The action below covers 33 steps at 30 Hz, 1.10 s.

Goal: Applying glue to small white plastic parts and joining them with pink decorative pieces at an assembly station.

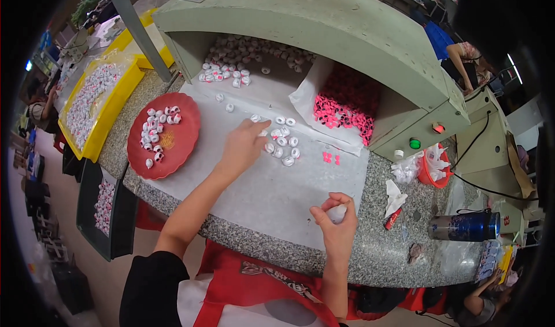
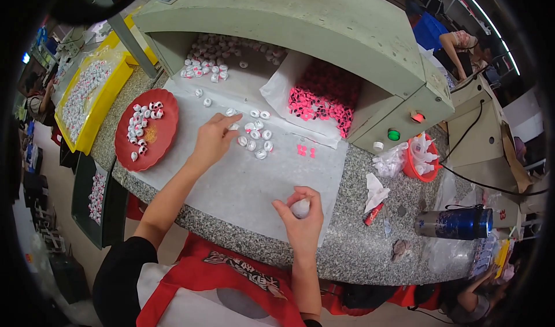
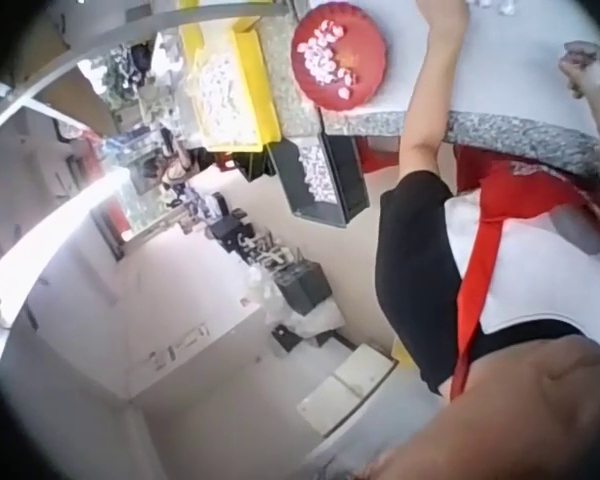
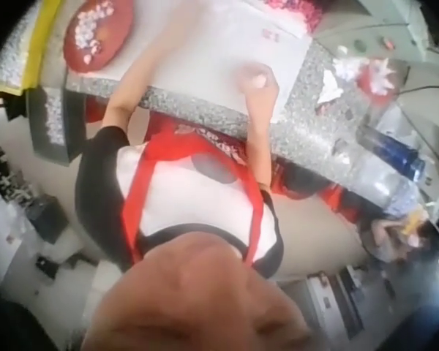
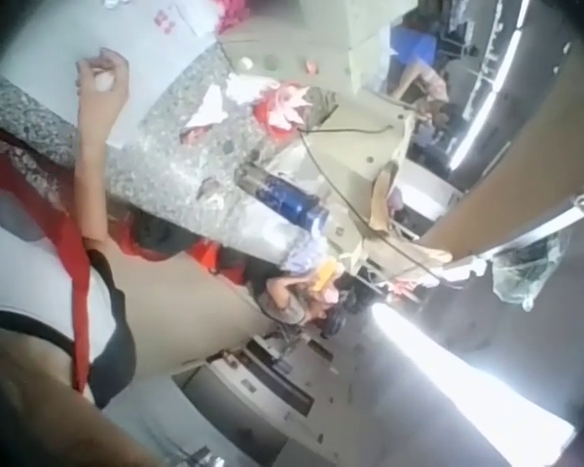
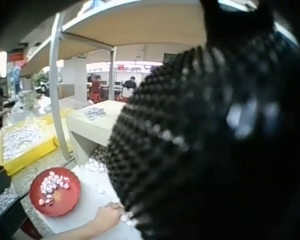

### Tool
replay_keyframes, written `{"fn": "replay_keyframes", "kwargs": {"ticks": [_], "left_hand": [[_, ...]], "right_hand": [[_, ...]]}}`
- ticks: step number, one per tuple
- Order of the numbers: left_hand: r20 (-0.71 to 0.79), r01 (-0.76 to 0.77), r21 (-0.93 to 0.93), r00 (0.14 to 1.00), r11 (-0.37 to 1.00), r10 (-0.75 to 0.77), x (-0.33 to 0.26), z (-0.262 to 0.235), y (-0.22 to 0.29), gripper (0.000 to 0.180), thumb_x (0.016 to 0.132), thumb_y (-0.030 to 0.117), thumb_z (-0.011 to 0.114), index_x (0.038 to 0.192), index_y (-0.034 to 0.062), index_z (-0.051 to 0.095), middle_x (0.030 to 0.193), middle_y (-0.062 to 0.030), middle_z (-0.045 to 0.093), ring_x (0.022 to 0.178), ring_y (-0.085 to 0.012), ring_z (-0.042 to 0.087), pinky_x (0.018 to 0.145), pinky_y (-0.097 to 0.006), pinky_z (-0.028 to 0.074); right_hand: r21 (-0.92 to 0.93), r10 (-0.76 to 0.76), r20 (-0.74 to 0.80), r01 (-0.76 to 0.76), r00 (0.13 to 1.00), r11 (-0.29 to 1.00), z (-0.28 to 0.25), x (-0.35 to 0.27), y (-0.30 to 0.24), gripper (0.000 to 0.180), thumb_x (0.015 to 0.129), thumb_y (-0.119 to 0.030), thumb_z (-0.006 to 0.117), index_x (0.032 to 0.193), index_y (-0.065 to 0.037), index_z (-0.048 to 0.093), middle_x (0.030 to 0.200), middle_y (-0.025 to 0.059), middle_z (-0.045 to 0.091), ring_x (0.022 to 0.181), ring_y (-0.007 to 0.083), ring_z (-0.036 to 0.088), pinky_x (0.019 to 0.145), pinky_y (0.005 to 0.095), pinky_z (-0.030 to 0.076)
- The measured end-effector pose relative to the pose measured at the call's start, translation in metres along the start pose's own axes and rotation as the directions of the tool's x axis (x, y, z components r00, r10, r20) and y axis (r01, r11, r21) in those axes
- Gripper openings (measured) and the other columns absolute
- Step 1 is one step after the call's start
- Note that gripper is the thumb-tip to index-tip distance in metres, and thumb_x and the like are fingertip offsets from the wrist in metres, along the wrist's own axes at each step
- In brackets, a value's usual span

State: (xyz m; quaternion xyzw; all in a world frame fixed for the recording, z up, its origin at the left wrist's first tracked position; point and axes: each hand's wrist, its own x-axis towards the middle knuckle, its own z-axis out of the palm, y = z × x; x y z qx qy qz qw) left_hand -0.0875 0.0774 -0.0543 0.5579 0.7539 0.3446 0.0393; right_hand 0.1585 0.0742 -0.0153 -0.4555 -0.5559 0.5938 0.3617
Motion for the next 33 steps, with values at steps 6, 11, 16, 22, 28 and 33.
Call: {"fn": "replay_keyframes", "kwargs": {"ticks": [6, 11, 16, 22, 28, 33], "left_hand": [[0.532, 0.511, -0.838, 0.843, -0.193, -0.077, -0.041, -0.042, 0.088, 0.029, 0.079, 0.001, 0.057, 0.107, -0.0009, 0.054, 0.098, -0.0119, 0.058, 0.084, -0.0184, 0.060, 0.068, -0.024, 0.051], [0.323, 0.334, -0.933, 0.941, 0.136, -0.098, -0.061, -0.028, 0.095, 0.025, 0.076, -0.006, 0.057, 0.100, -0.0031, 0.053, 0.103, -0.0167, 0.056, 0.092, -0.0220, 0.059, 0.073, -0.025, 0.051], [0.184, 0.193, -0.931, 0.981, 0.310, -0.058, -0.067, -0.028, 0.113, 0.028, 0.072, -0.014, 0.058, 0.098, -0.0071, 0.050, 0.104, -0.0198, 0.055, 0.094, -0.0228, 0.058, 0.079, -0.030, 0.050], [0.143, 0.146, -0.946, 0.989, 0.288, -0.033, -0.067, -0.025, 0.117, 0.031, 0.073, -0.012, 0.058, 0.103, -0.0070, 0.050, 0.106, -0.0155, 0.055, 0.095, -0.0192, 0.057, 0.081, -0.028, 0.050], [0.156, 0.161, -0.945, 0.987, 0.285, -0.041, -0.067, -0.028, 0.116, 0.030, 0.073, -0.012, 0.059, 0.101, -0.0072, 0.050, 0.106, -0.0155, 0.054, 0.096, -0.0196, 0.056, 0.082, -0.028, 0.050], [0.136, 0.132, -0.947, 0.991, 0.294, -0.007, -0.067, -0.026, 0.115, 0.030, 0.073, -0.012, 0.058, 0.101, -0.0071, 0.050, 0.105, -0.0159, 0.053, 0.096, -0.0201, 0.056, 0.081, -0.029, 0.050]], "right_hand": [[0.193, -0.182, -0.018, 0.182, 0.983, 0.964, 0.004, -0.002, -0.014, 0.035, 0.069, 0.006, 0.060, 0.100, -0.003, 0.044, 0.088, 0.0090, 0.055, 0.071, 0.0112, 0.053, 0.060, 0.0208, 0.045], [0.227, -0.107, -0.085, 0.123, 0.991, 0.966, -0.008, -0.026, -0.043, 0.036, 0.069, 0.000, 0.059, 0.102, 0.000, 0.046, 0.087, 0.0109, 0.054, 0.070, 0.0116, 0.054, 0.060, 0.0205, 0.044], [-0.171, -0.429, -0.169, 0.402, 0.887, 0.899, -0.008, -0.042, -0.051, 0.029, 0.065, -0.008, 0.059, 0.091, 0.002, 0.054, 0.082, 0.0085, 0.054, 0.069, 0.0116, 0.052, 0.062, 0.0220, 0.042], [-0.186, -0.527, -0.156, 0.499, 0.836, 0.847, -0.011, -0.048, -0.039, 0.020, 0.067, -0.006, 0.059, 0.085, 0.001, 0.054, 0.079, 0.0085, 0.055, 0.069, 0.0113, 0.051, 0.063, 0.0220, 0.042], [-0.282, -0.685, -0.123, 0.636, 0.718, 0.718, -0.010, -0.036, -0.038, 0.019, 0.064, -0.004, 0.063, 0.082, -0.001, 0.056, 0.063, 0.0094, 0.059, 0.049, 0.0163, 0.057, 0.046, 0.0243, 0.043], [-0.291, -0.678, -0.119, 0.627, 0.726, 0.723, -0.010, -0.036, -0.037, 0.019, 0.065, -0.003, 0.063, 0.082, -0.002, 0.056, 0.063, 0.0097, 0.059, 0.049, 0.0170, 0.057, 0.046, 0.0245, 0.043]]}}
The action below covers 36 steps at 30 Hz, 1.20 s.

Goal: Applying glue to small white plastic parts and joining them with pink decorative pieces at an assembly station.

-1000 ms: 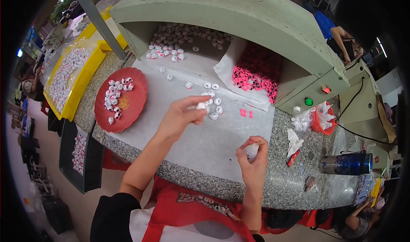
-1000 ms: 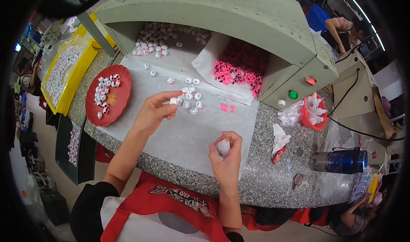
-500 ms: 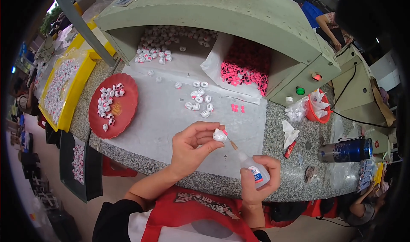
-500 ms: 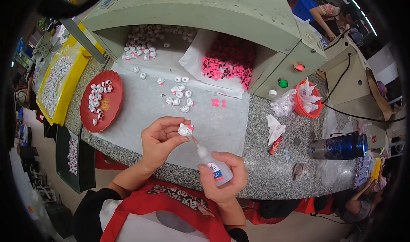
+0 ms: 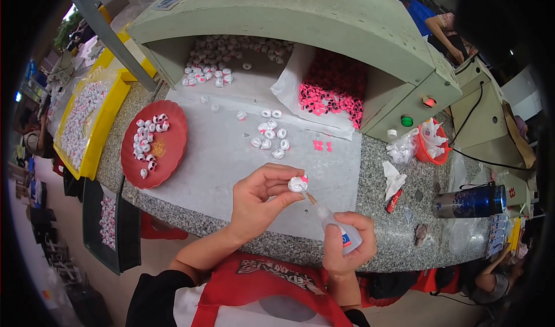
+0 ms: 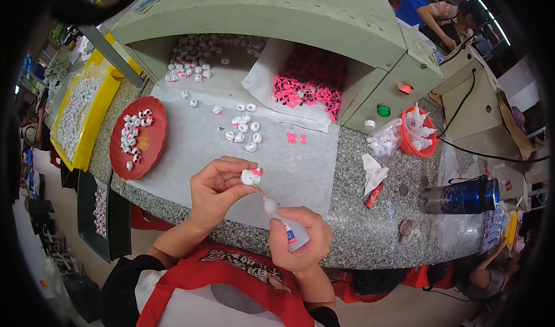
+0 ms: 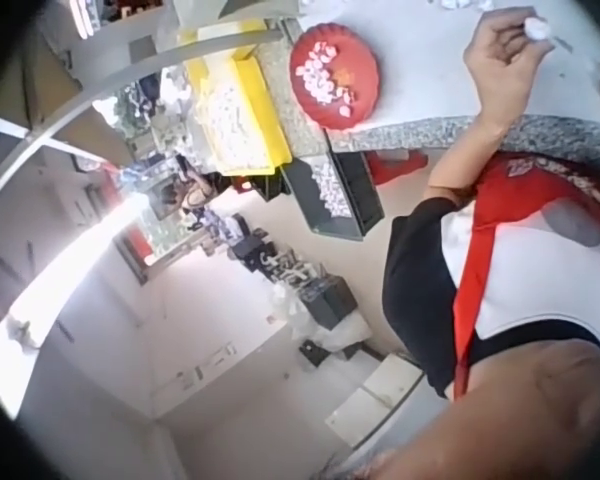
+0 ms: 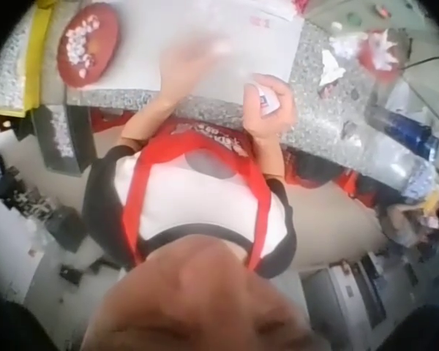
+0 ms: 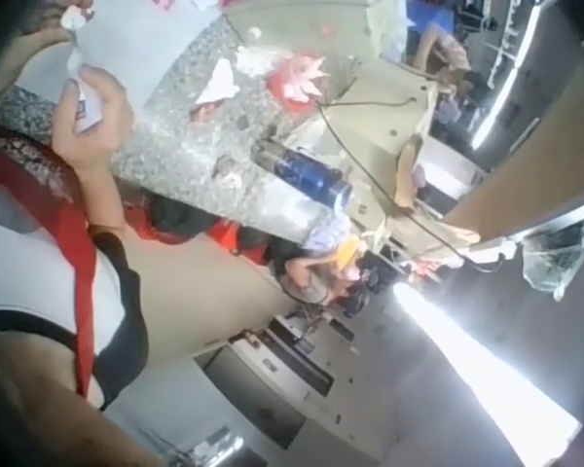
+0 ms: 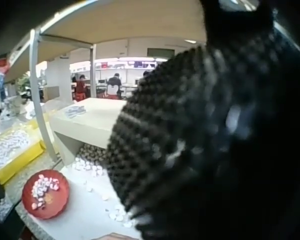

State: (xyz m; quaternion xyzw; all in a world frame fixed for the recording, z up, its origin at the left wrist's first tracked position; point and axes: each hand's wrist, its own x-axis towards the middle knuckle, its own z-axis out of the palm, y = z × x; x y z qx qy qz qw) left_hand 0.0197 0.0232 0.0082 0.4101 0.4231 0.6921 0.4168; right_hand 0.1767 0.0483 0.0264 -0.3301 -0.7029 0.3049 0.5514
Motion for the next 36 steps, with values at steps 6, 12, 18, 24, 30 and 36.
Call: {"fn": "replay_keyframes", "kwargs": {"ticks": [6, 12, 18, 24, 30, 36], "left_hand": [[0.016, 0.001, 0.003, 1.000, 1.000, -0.001, 0.000, -0.001, -0.001, 0.028, 0.073, -0.013, 0.057, 0.100, -0.0067, 0.051, 0.105, -0.0162, 0.053, 0.096, -0.0198, 0.055, 0.081, -0.028, 0.051], [0.020, 0.003, 0.037, 1.000, 0.999, -0.004, 0.000, -0.002, -0.001, 0.028, 0.073, -0.014, 0.056, 0.099, -0.0071, 0.051, 0.106, -0.0182, 0.052, 0.097, -0.0219, 0.055, 0.082, -0.030, 0.050], [0.014, 0.040, 0.013, 0.999, 0.999, -0.040, 0.000, -0.002, 0.002, 0.028, 0.074, -0.013, 0.056, 0.100, -0.0066, 0.051, 0.107, -0.0162, 0.053, 0.097, -0.0191, 0.055, 0.083, -0.028, 0.049], [0.008, 0.143, -0.068, 0.990, 0.987, -0.143, 0.001, -0.003, 0.004, 0.030, 0.072, -0.013, 0.057, 0.100, -0.0064, 0.050, 0.107, -0.0184, 0.054, 0.098, -0.0226, 0.056, 0.083, -0.030, 0.049], [0.032, 0.266, -0.171, 0.964, 0.949, -0.264, 0.002, -0.008, 0.002, 0.033, 0.069, -0.013, 0.059, 0.099, -0.0035, 0.050, 0.105, -0.0183, 0.056, 0.100, -0.0289, 0.056, 0.085, -0.036, 0.047], [0.063, 0.296, -0.215, 0.955, 0.931, -0.289, 0.002, -0.011, 0.002, 0.034, 0.068, -0.010, 0.062, 0.099, -0.0021, 0.050, 0.105, -0.0178, 0.056, 0.100, -0.0305, 0.056, 0.087, -0.038, 0.045]], "right_hand": [[0.003, -0.030, 0.023, 0.030, 0.999, 1.000, 0.002, 0.004, -0.001, 0.018, 0.064, -0.002, 0.063, 0.081, -0.001, 0.056, 0.064, 0.0101, 0.059, 0.050, 0.0177, 0.058, 0.046, 0.0247, 0.043], [-0.006, -0.038, 0.100, 0.039, 0.994, 0.999, -0.002, 0.007, -0.005, 0.016, 0.064, -0.001, 0.063, 0.080, -0.001, 0.057, 0.063, 0.0102, 0.059, 0.049, 0.0185, 0.057, 0.045, 0.0247, 0.043], [0.001, 0.002, 0.090, -0.002, 0.996, 1.000, -0.004, 0.004, -0.003, 0.016, 0.065, -0.001, 0.062, 0.080, 0.000, 0.056, 0.064, 0.0097, 0.059, 0.050, 0.0187, 0.057, 0.045, 0.0252, 0.043], [-0.005, -0.027, 0.069, 0.027, 0.997, 1.000, -0.003, 0.004, -0.002, 0.015, 0.066, -0.002, 0.062, 0.080, 0.000, 0.056, 0.065, 0.0096, 0.059, 0.049, 0.0183, 0.057, 0.045, 0.0254, 0.043], [0.038, -0.028, 0.050, 0.026, 0.998, 0.999, -0.005, 0.003, -0.001, 0.015, 0.067, -0.002, 0.062, 0.080, 0.000, 0.056, 0.065, 0.0093, 0.059, 0.049, 0.0173, 0.057, 0.045, 0.0249, 0.043], [0.049, -0.019, 0.050, 0.017, 0.999, 0.999, -0.005, 0.004, -0.002, 0.014, 0.067, -0.002, 0.062, 0.080, 0.000, 0.056, 0.064, 0.0091, 0.059, 0.048, 0.0169, 0.056, 0.045, 0.0245, 0.043]]}}
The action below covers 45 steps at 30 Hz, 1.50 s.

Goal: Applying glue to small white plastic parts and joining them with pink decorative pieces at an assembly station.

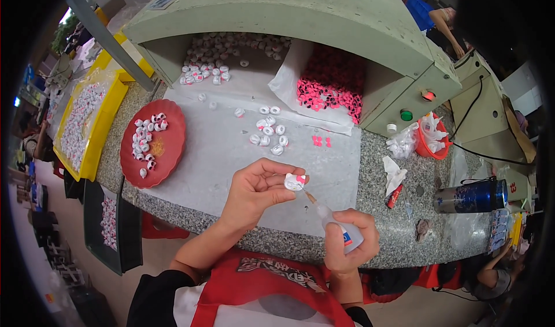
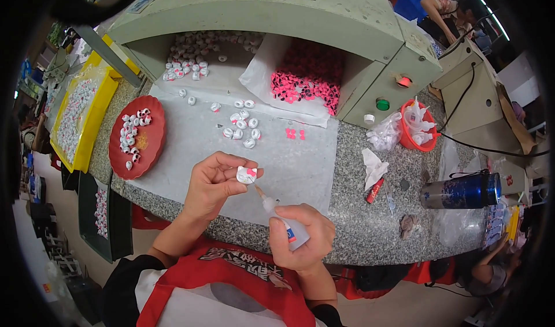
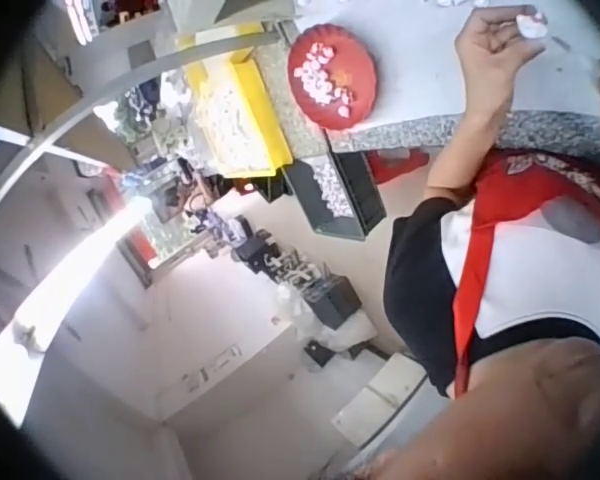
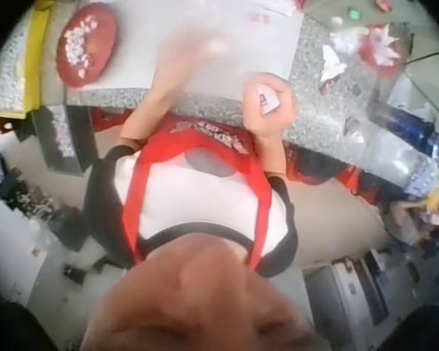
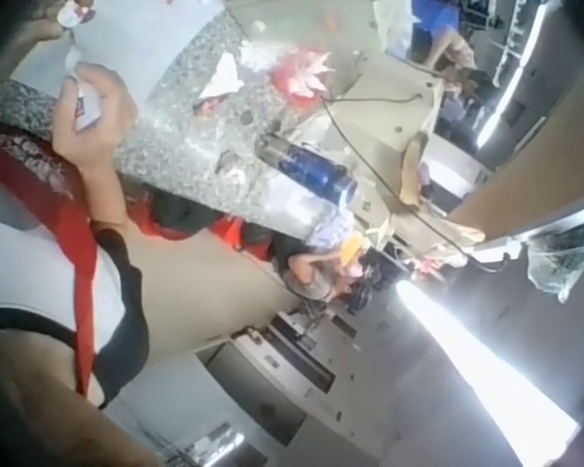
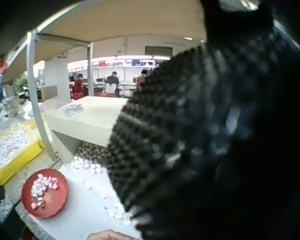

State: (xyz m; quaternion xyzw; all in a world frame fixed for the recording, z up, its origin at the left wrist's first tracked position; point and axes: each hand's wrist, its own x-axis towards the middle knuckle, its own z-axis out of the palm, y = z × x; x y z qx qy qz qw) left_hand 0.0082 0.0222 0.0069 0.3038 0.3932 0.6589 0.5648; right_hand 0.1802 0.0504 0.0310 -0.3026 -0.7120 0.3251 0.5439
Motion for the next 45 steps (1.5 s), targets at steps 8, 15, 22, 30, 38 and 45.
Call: {"fn": "replay_keyframes", "kwargs": {"ticks": [8, 15, 22, 30, 38, 45], "left_hand": [[-0.009, -0.032, 0.013, 0.999, 0.999, 0.032, 0.000, -0.002, 0.001, 0.034, 0.068, -0.011, 0.062, 0.099, -0.0017, 0.051, 0.105, -0.0172, 0.057, 0.100, -0.0306, 0.055, 0.087, -0.037, 0.045], [-0.014, -0.013, 0.002, 1.000, 1.000, 0.013, 0.000, -0.002, 0.002, 0.034, 0.068, -0.013, 0.059, 0.100, -0.0017, 0.051, 0.104, -0.0166, 0.057, 0.100, -0.0298, 0.056, 0.086, -0.037, 0.045], [-0.104, 0.005, 0.048, 0.995, 0.999, 0.000, -0.002, -0.019, -0.004, 0.032, 0.069, -0.013, 0.058, 0.099, -0.0025, 0.052, 0.100, -0.0147, 0.059, 0.097, -0.0260, 0.058, 0.083, -0.032, 0.046], [-0.092, 0.028, 0.029, 0.995, 0.999, -0.025, -0.009, -0.018, -0.003, 0.030, 0.070, -0.013, 0.059, 0.098, -0.0026, 0.052, 0.100, -0.0142, 0.059, 0.096, -0.0251, 0.058, 0.083, -0.031, 0.046], [-0.136, -0.003, 0.094, 0.991, 0.996, 0.016, -0.002, -0.023, -0.013, 0.029, 0.071, -0.013, 0.058, 0.098, -0.0037, 0.051, 0.101, -0.0148, 0.058, 0.093, -0.0226, 0.059, 0.078, -0.028, 0.048], [0.003, -0.147, 0.138, 0.989, 0.979, 0.148, 0.003, -0.002, -0.019, 0.028, 0.075, -0.013, 0.053, 0.102, -0.0045, 0.051, 0.110, -0.0135, 0.053, 0.097, -0.0167, 0.055, 0.080, -0.024, 0.049]], "right_hand": [[-0.032, 0.013, 0.028, -0.012, 1.000, 0.999, -0.003, 0.001, -0.001, 0.014, 0.066, -0.002, 0.062, 0.079, 0.000, 0.057, 0.064, 0.0093, 0.059, 0.049, 0.0166, 0.057, 0.044, 0.0243, 0.043], [-0.057, 0.055, 0.037, -0.053, 0.998, 0.997, 0.003, 0.000, -0.001, 0.014, 0.069, -0.010, 0.060, 0.078, 0.000, 0.057, 0.066, 0.0077, 0.058, 0.053, 0.0105, 0.053, 0.049, 0.0214, 0.041], [0.447, 0.717, 0.055, -0.659, 0.695, 0.605, 0.016, 0.033, 0.075, 0.015, 0.071, -0.002, 0.052, 0.086, 0.002, 0.053, 0.068, 0.0070, 0.055, 0.050, 0.0126, 0.050, 0.048, 0.0244, 0.043], [-0.750, 0.354, 0.217, -0.077, 0.909, 0.657, 0.049, 0.060, 0.167, 0.025, 0.069, -0.011, 0.063, 0.092, -0.003, 0.061, 0.079, 0.0122, 0.062, 0.072, 0.0227, 0.061, 0.058, 0.0307, 0.047], [0.041, 0.596, 0.290, -0.632, 0.749, 0.774, 0.021, 0.046, 0.069, 0.008, 0.072, -0.003, 0.063, 0.079, 0.001, 0.062, 0.070, 0.0047, 0.059, 0.057, 0.0097, 0.054, 0.053, 0.0204, 0.043], [0.128, 0.538, 0.314, -0.597, 0.782, 0.792, 0.021, 0.028, 0.018, 0.011, 0.068, 0.002, 0.068, 0.076, 0.002, 0.060, 0.069, 0.0022, 0.059, 0.059, 0.0066, 0.053, 0.052, 0.0187, 0.041]]}}
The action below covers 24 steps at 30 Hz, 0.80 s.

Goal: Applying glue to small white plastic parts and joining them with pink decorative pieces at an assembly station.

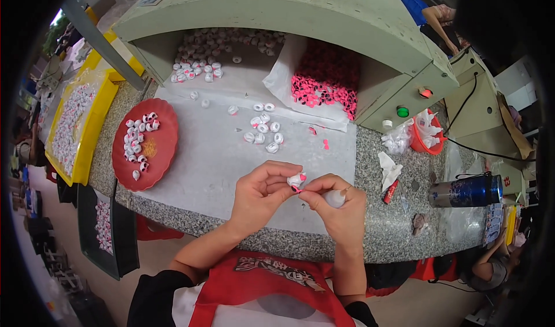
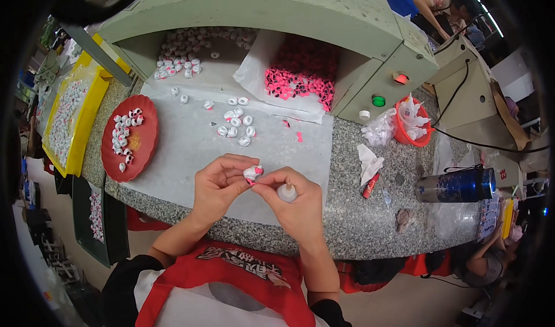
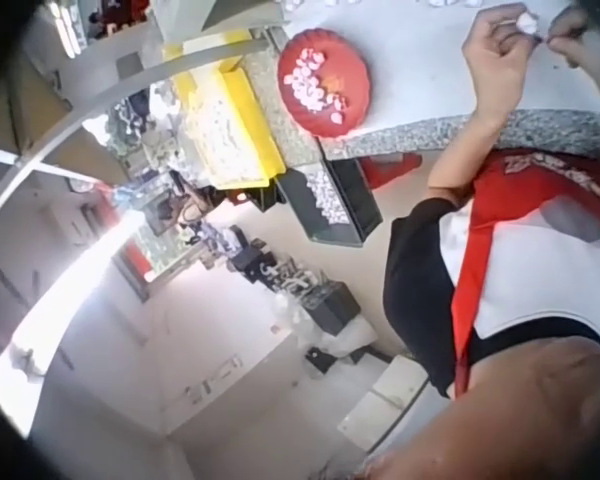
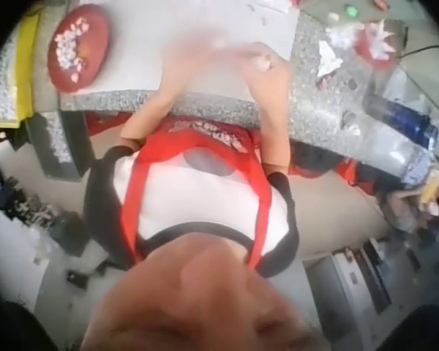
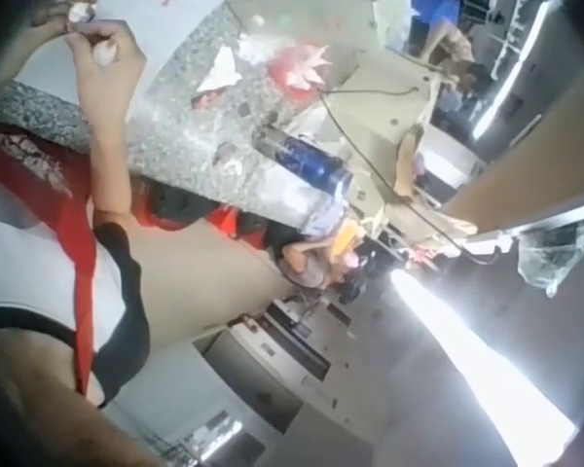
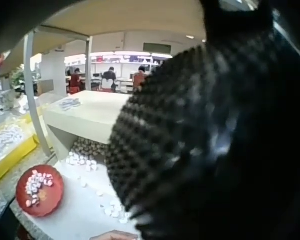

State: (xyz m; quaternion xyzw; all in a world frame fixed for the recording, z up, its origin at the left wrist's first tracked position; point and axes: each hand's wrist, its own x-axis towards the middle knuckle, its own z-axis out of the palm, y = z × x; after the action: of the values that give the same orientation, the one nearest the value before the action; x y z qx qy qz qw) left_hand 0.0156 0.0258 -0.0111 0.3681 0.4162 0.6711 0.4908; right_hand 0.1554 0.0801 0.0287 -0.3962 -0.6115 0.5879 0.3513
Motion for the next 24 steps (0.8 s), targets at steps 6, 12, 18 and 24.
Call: {"fn": "replay_keyframes", "kwargs": {"ticks": [6, 12, 18, 24], "left_hand": [[0.068, -0.006, 0.070, 0.998, 0.998, 0.001, -0.004, 0.003, 0.016, 0.029, 0.075, -0.013, 0.053, 0.103, -0.0044, 0.052, 0.110, -0.0145, 0.051, 0.099, -0.0188, 0.055, 0.085, -0.028, 0.047], [0.138, -0.035, -0.050, 0.989, 0.998, 0.042, -0.005, -0.006, 0.016, 0.031, 0.076, -0.013, 0.053, 0.106, -0.0044, 0.053, 0.111, -0.0162, 0.050, 0.101, -0.0216, 0.053, 0.087, -0.030, 0.047], [0.149, -0.144, 0.107, 0.981, 0.984, 0.128, -0.007, 0.004, 0.021, 0.028, 0.077, -0.011, 0.053, 0.104, -0.0039, 0.055, 0.109, -0.0163, 0.052, 0.099, -0.0220, 0.054, 0.082, -0.029, 0.049], [0.127, -0.230, 0.225, 0.970, 0.947, 0.206, -0.011, 0.008, 0.015, 0.027, 0.076, -0.011, 0.053, 0.102, -0.0047, 0.056, 0.106, -0.0200, 0.053, 0.095, -0.0224, 0.056, 0.074, -0.027, 0.049]], "right_hand": [[-0.036, -0.016, -0.056, 0.014, 0.998, 0.999, -0.001, -0.002, 0.005, 0.012, 0.068, 0.002, 0.069, 0.077, 0.001, 0.060, 0.071, 0.0033, 0.060, 0.061, 0.0064, 0.053, 0.055, 0.0180, 0.041], [0.033, -0.001, -0.044, 0.003, 0.999, 0.999, 0.004, -0.008, -0.001, 0.019, 0.066, 0.005, 0.069, 0.084, 0.001, 0.063, 0.073, 0.0033, 0.058, 0.066, 0.0076, 0.053, 0.059, 0.0191, 0.041], [-0.036, -0.214, -0.020, 0.213, 0.977, 0.976, 0.000, -0.009, 0.003, 0.020, 0.065, 0.008, 0.067, 0.084, 0.002, 0.063, 0.077, 0.0070, 0.059, 0.067, 0.0104, 0.055, 0.059, 0.0195, 0.042], [-0.048, -0.249, -0.013, 0.248, 0.969, 0.968, -0.001, -0.009, 0.004, 0.019, 0.064, 0.008, 0.067, 0.082, 0.001, 0.064, 0.077, 0.0078, 0.059, 0.067, 0.0105, 0.055, 0.057, 0.0199, 0.042]]}}
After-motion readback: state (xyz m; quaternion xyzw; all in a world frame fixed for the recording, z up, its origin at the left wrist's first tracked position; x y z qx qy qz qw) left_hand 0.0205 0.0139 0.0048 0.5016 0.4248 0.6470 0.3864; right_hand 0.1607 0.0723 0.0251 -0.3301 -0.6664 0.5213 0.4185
